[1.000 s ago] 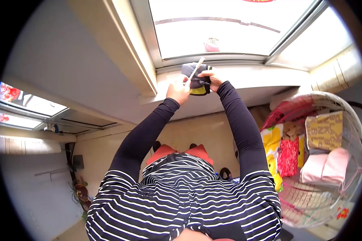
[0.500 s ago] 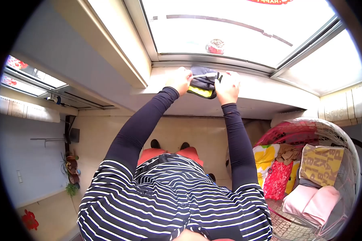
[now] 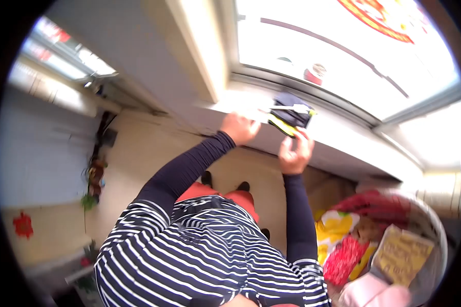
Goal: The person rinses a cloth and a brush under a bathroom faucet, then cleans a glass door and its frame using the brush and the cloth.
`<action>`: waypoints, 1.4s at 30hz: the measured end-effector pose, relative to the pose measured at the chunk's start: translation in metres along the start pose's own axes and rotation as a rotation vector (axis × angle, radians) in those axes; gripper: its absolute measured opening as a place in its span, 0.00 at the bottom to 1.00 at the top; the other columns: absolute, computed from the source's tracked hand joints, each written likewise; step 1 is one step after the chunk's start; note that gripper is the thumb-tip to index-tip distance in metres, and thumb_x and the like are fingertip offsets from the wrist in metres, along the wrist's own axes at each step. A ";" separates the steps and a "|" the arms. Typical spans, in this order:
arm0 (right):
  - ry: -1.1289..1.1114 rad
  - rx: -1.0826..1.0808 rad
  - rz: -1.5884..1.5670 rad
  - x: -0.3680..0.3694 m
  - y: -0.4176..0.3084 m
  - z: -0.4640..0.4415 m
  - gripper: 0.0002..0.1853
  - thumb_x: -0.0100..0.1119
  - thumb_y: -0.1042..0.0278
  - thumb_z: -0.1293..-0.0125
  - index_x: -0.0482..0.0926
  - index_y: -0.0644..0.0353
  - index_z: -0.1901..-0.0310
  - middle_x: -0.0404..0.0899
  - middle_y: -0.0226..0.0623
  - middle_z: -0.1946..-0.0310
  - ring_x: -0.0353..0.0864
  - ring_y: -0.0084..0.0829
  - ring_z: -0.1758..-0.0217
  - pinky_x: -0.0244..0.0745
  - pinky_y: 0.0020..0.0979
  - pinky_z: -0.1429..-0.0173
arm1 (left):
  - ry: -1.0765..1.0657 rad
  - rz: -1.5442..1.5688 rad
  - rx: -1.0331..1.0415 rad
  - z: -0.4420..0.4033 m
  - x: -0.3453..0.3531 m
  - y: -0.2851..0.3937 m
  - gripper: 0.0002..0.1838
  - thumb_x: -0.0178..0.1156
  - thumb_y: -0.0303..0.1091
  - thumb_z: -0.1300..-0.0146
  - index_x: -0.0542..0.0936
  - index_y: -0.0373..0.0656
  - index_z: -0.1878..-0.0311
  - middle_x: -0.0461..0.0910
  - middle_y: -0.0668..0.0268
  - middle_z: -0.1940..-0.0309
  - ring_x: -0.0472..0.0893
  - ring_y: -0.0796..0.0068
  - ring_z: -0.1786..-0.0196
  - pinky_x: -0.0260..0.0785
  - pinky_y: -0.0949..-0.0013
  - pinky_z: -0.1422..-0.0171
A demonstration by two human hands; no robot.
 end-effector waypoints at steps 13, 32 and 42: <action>-0.474 0.669 -0.869 0.116 -0.097 0.140 0.04 0.55 0.74 0.28 0.77 0.63 0.63 0.80 0.34 0.67 0.74 0.21 0.68 0.71 0.24 0.61 | -0.104 -0.011 -0.710 0.286 -0.104 -0.137 0.14 0.59 0.41 0.31 0.85 0.39 0.64 0.85 0.54 0.65 0.83 0.49 0.52 0.73 0.50 0.43; -1.244 0.746 -0.775 0.439 -0.383 0.266 0.06 0.58 0.71 0.27 0.80 0.63 0.62 0.83 0.33 0.69 0.79 0.20 0.72 0.74 0.22 0.67 | 0.393 0.208 -1.188 0.523 -0.316 -0.380 0.15 0.59 0.41 0.30 0.84 0.38 0.57 0.88 0.52 0.64 0.87 0.49 0.58 0.79 0.54 0.50; -1.251 0.684 -0.789 0.644 -0.442 0.239 0.07 0.61 0.74 0.28 0.79 0.63 0.51 0.82 0.30 0.62 0.79 0.18 0.70 0.75 0.21 0.66 | 0.399 0.228 -1.111 0.479 -0.395 -0.566 0.16 0.62 0.36 0.32 0.81 0.37 0.46 0.86 0.52 0.52 0.88 0.59 0.54 0.79 0.58 0.45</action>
Point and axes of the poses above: each hand's wrist, its own z-axis away from the middle knuckle, its own x-axis out of the palm, y = z × x, the point moved 3 cm from there along -z, towards the middle knuckle
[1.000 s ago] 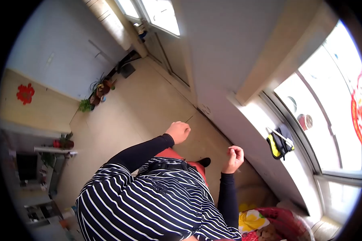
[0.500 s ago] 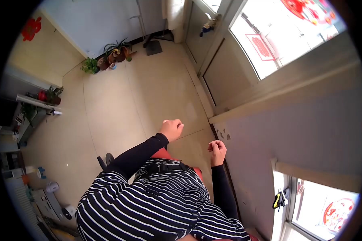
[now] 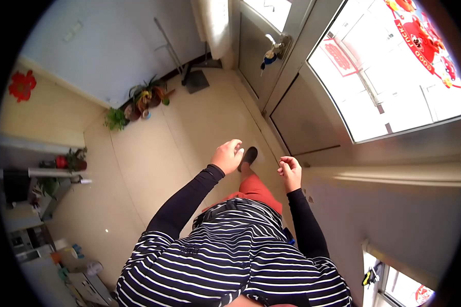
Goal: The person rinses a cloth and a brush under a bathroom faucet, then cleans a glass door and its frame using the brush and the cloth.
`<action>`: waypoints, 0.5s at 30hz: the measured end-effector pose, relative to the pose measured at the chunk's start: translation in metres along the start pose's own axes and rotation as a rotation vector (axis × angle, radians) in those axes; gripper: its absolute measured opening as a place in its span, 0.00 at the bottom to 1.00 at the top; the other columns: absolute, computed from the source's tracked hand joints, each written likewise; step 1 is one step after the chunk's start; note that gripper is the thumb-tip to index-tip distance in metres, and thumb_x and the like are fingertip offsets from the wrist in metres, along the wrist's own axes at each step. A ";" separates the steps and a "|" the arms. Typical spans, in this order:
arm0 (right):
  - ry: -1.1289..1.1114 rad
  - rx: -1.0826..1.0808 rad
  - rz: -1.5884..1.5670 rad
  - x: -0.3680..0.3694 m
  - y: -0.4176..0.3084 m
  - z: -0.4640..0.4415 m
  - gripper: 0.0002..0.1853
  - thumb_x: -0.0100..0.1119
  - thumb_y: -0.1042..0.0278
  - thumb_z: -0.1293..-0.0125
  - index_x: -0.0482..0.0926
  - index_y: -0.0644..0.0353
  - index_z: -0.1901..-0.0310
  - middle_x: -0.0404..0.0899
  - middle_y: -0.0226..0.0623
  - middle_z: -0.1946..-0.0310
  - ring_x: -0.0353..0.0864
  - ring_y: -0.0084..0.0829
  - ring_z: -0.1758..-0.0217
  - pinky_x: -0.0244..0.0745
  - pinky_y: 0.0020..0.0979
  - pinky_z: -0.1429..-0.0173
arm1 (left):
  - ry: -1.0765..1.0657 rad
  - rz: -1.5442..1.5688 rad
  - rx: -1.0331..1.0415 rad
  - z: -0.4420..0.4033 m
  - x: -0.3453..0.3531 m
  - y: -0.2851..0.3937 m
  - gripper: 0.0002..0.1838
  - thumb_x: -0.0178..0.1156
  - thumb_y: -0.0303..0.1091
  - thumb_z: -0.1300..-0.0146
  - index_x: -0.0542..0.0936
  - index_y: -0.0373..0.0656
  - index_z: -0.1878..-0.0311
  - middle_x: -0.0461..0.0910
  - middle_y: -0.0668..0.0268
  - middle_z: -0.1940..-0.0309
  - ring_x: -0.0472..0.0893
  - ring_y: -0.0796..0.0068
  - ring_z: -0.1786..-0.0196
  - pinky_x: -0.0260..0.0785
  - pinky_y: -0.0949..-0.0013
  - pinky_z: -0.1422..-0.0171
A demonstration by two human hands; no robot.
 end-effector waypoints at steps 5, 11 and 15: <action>-0.012 -0.175 0.201 0.025 -0.015 -0.133 0.17 0.63 0.74 0.33 0.78 0.64 0.43 0.80 0.30 0.56 0.79 0.18 0.66 0.78 0.24 0.60 | 0.004 -0.099 0.054 -0.134 -0.041 0.013 0.17 0.63 0.36 0.33 0.82 0.36 0.45 0.85 0.52 0.51 0.88 0.61 0.55 0.79 0.60 0.44; -0.080 -0.081 0.155 0.071 -0.067 -0.262 0.16 0.63 0.71 0.32 0.80 0.63 0.44 0.83 0.35 0.57 0.83 0.23 0.63 0.80 0.28 0.57 | 0.091 -0.127 0.127 -0.282 -0.082 0.028 0.16 0.67 0.38 0.35 0.85 0.39 0.48 0.87 0.57 0.55 0.86 0.65 0.63 0.80 0.64 0.53; 0.059 -0.133 0.309 0.102 -0.083 -0.331 0.13 0.61 0.66 0.31 0.84 0.62 0.49 0.87 0.40 0.62 0.85 0.31 0.61 0.81 0.33 0.51 | 0.031 -0.142 0.173 -0.376 -0.094 0.032 0.17 0.67 0.37 0.36 0.86 0.39 0.48 0.89 0.58 0.56 0.87 0.67 0.62 0.79 0.64 0.52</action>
Point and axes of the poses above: each hand's wrist, its own z-axis away from the middle knuckle, its own x-axis out of the palm, y = z × x, the point moved 3 cm from there along -z, towards the middle knuckle
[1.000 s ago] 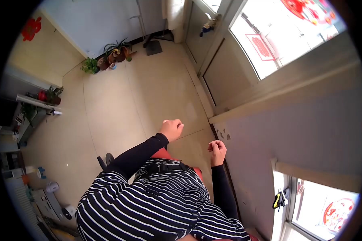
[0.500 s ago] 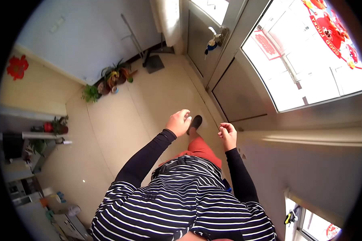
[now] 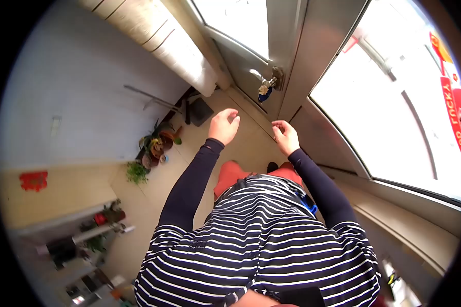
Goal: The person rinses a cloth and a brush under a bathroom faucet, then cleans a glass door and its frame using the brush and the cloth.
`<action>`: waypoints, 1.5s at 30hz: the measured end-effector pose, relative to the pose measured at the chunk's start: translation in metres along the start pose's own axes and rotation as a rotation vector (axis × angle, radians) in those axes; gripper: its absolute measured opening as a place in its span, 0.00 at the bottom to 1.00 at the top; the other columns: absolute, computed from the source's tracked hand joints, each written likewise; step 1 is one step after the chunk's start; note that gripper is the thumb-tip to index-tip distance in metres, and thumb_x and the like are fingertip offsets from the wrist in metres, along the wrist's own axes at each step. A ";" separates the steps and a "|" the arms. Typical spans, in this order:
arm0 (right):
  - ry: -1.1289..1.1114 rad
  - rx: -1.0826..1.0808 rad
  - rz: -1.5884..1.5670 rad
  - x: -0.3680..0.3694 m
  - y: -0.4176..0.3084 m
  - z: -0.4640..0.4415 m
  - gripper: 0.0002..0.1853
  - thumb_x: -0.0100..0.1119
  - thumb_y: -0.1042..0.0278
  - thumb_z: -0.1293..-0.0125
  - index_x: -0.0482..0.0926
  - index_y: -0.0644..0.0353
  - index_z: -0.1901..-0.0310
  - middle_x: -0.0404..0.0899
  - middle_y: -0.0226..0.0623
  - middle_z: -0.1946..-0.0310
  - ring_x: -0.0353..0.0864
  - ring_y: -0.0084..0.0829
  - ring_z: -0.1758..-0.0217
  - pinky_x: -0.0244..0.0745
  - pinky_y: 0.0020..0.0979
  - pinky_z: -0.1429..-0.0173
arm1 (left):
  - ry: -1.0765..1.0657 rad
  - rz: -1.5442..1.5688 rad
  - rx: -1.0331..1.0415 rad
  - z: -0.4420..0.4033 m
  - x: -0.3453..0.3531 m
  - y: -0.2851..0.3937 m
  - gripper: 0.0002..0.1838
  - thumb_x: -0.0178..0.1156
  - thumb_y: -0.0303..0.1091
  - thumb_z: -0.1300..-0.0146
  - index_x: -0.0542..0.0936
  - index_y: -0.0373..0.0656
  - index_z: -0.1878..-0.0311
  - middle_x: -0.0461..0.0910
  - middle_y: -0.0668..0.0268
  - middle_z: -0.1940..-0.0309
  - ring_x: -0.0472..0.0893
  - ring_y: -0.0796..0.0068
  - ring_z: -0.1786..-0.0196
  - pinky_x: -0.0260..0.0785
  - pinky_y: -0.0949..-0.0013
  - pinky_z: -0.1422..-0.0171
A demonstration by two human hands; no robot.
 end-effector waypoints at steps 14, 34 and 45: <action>0.944 0.269 -0.133 0.123 -0.039 -0.112 0.15 0.63 0.69 0.33 0.82 0.63 0.47 0.85 0.41 0.62 0.87 0.36 0.61 0.81 0.36 0.53 | -0.911 0.133 0.595 -0.268 0.079 -0.011 0.16 0.62 0.38 0.29 0.84 0.40 0.45 0.87 0.54 0.50 0.84 0.58 0.46 0.74 0.62 0.38; 1.580 0.351 0.077 0.169 -0.062 -0.174 0.11 0.66 0.65 0.36 0.86 0.62 0.57 0.86 0.43 0.64 0.86 0.45 0.60 0.80 0.41 0.53 | -1.721 0.391 0.141 -0.307 0.136 -0.023 0.20 0.52 0.34 0.25 0.82 0.36 0.37 0.82 0.64 0.39 0.74 0.73 0.34 0.59 0.70 0.26; 1.418 0.344 0.137 0.178 -0.076 -0.188 0.10 0.64 0.62 0.34 0.86 0.59 0.60 0.86 0.41 0.63 0.85 0.46 0.59 0.80 0.43 0.54 | -1.634 0.520 0.023 -0.320 0.140 -0.042 0.11 0.58 0.33 0.30 0.84 0.37 0.51 0.83 0.70 0.58 0.76 0.80 0.55 0.67 0.75 0.46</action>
Point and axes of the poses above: each hand's wrist, its own z-axis away from the middle knuckle, its own x-axis out of the palm, y = z × x, the point moved 3 cm from there along -z, towards the middle knuckle
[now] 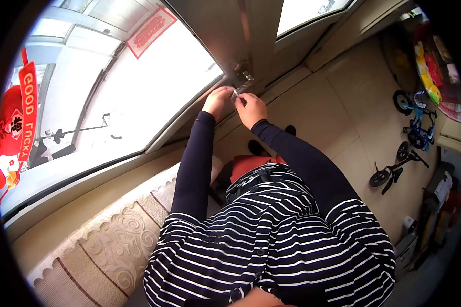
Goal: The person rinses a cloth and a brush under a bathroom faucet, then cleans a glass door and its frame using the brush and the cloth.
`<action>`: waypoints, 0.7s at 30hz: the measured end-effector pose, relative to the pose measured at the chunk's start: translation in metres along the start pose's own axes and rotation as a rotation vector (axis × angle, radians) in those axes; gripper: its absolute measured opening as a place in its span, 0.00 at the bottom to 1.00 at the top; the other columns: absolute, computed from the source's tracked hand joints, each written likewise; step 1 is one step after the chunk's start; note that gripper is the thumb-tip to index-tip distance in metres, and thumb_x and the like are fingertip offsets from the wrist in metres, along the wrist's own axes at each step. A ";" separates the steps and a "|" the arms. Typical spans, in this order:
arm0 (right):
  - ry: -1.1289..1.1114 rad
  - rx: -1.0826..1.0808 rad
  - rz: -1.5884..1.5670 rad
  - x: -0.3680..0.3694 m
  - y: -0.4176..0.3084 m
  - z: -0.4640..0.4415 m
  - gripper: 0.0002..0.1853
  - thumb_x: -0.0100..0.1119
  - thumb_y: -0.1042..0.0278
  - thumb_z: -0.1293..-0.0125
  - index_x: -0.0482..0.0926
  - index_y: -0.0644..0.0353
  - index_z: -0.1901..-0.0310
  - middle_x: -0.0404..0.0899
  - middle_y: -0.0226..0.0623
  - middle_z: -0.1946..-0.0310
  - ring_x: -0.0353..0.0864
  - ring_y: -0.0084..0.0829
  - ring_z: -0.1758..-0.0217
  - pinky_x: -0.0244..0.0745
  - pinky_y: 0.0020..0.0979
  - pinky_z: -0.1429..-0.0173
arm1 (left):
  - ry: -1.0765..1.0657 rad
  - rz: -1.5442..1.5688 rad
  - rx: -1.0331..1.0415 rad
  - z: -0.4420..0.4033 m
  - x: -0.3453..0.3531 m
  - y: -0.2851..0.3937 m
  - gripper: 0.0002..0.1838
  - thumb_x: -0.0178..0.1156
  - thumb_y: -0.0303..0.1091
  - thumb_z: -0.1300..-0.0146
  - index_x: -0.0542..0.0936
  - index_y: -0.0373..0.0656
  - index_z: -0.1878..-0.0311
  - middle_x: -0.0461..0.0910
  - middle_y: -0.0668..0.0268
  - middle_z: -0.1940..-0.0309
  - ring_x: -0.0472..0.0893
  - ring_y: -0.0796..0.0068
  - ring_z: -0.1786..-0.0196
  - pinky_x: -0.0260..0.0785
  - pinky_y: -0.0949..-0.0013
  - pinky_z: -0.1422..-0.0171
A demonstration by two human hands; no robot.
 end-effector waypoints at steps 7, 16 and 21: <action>-0.046 -0.035 0.001 0.010 -0.009 0.005 0.08 0.65 0.64 0.35 0.86 0.59 0.62 0.86 0.42 0.65 0.86 0.45 0.63 0.80 0.41 0.58 | 0.040 -0.085 0.003 0.025 -0.019 -0.009 0.07 0.60 0.28 0.30 0.81 0.37 0.52 0.82 0.71 0.60 0.79 0.82 0.56 0.70 0.76 0.47; -0.177 -0.055 0.008 0.012 -0.014 0.026 0.08 0.65 0.65 0.35 0.86 0.60 0.61 0.85 0.40 0.66 0.85 0.41 0.66 0.80 0.39 0.59 | 0.190 -0.516 0.104 0.066 -0.021 -0.018 0.07 0.64 0.31 0.31 0.82 0.37 0.58 0.83 0.69 0.67 0.79 0.84 0.63 0.74 0.73 0.56; -0.267 -0.017 -0.050 -0.010 0.003 0.047 0.08 0.62 0.62 0.34 0.85 0.57 0.63 0.85 0.40 0.63 0.85 0.47 0.59 0.80 0.46 0.55 | 0.192 -0.715 0.282 0.089 0.002 -0.022 0.06 0.65 0.29 0.34 0.83 0.37 0.58 0.84 0.63 0.67 0.83 0.74 0.63 0.76 0.69 0.54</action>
Point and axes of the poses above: each hand's wrist, its own z-axis away from the middle knuckle, its own x-axis out of the palm, y = z × x, the point moved 3 cm from there along -z, towards the middle knuckle
